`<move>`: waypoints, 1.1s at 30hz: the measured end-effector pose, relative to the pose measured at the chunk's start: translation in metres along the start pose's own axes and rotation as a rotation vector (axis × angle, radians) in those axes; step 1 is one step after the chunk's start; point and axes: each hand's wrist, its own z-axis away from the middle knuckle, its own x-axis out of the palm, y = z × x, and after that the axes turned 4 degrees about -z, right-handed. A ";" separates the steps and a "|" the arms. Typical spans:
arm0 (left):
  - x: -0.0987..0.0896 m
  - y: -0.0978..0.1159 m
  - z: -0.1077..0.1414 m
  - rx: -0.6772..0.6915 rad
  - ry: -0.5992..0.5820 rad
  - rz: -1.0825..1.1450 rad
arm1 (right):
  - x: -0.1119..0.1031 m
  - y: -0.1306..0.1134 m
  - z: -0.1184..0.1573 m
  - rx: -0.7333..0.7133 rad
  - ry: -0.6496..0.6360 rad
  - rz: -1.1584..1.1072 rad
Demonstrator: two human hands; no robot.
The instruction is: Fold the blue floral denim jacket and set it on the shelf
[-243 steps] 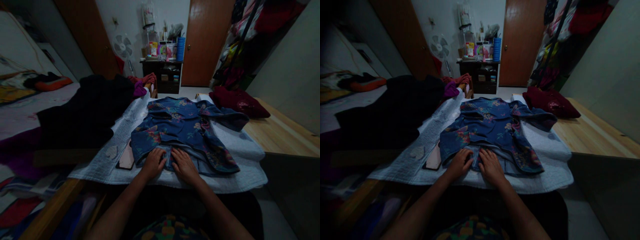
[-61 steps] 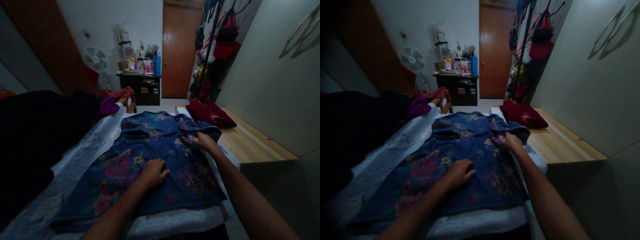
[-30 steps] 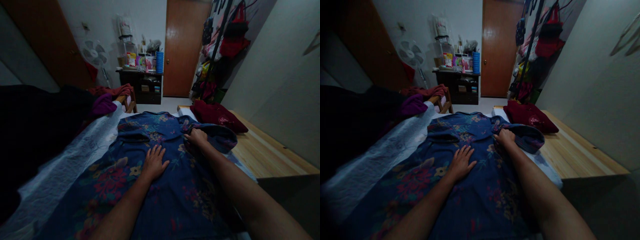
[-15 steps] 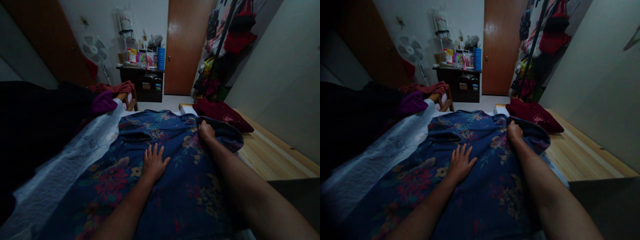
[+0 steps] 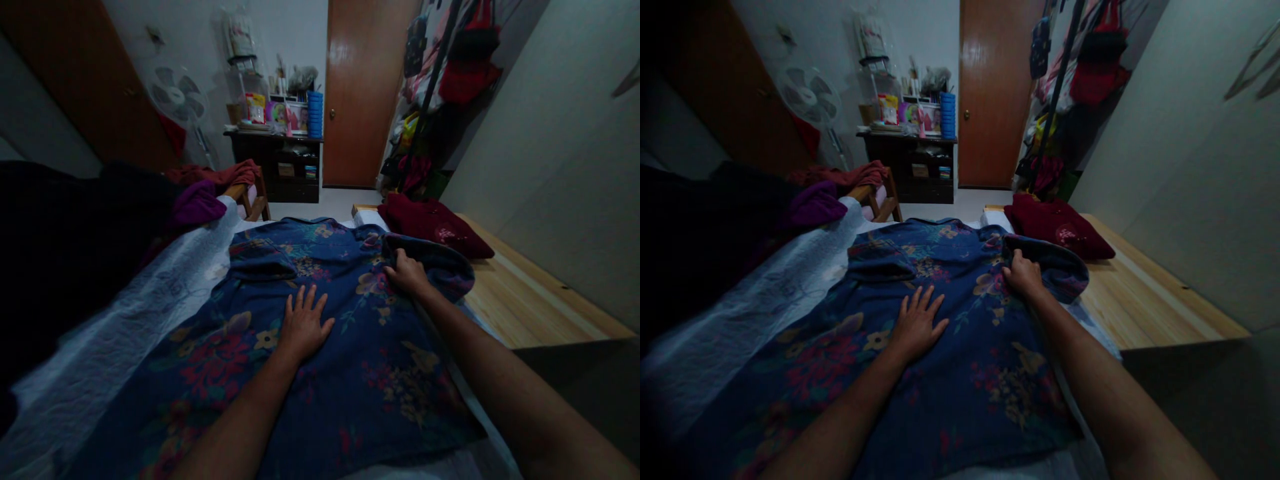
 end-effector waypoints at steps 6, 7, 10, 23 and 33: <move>-0.007 0.006 0.005 0.205 -0.074 0.038 | -0.007 -0.003 0.019 -0.056 -0.028 0.137; -0.008 0.008 0.006 0.196 -0.086 0.032 | -0.009 -0.004 0.022 -0.057 -0.019 0.155; -0.008 0.018 0.011 0.155 -0.124 0.019 | -0.013 -0.006 0.034 -0.065 -0.009 0.177; 0.003 0.097 -0.003 0.293 -0.195 0.154 | -0.018 -0.001 0.120 0.027 -0.088 -0.107; -0.001 0.101 0.003 0.281 -0.129 0.167 | -0.018 0.019 0.152 0.103 -0.042 -0.218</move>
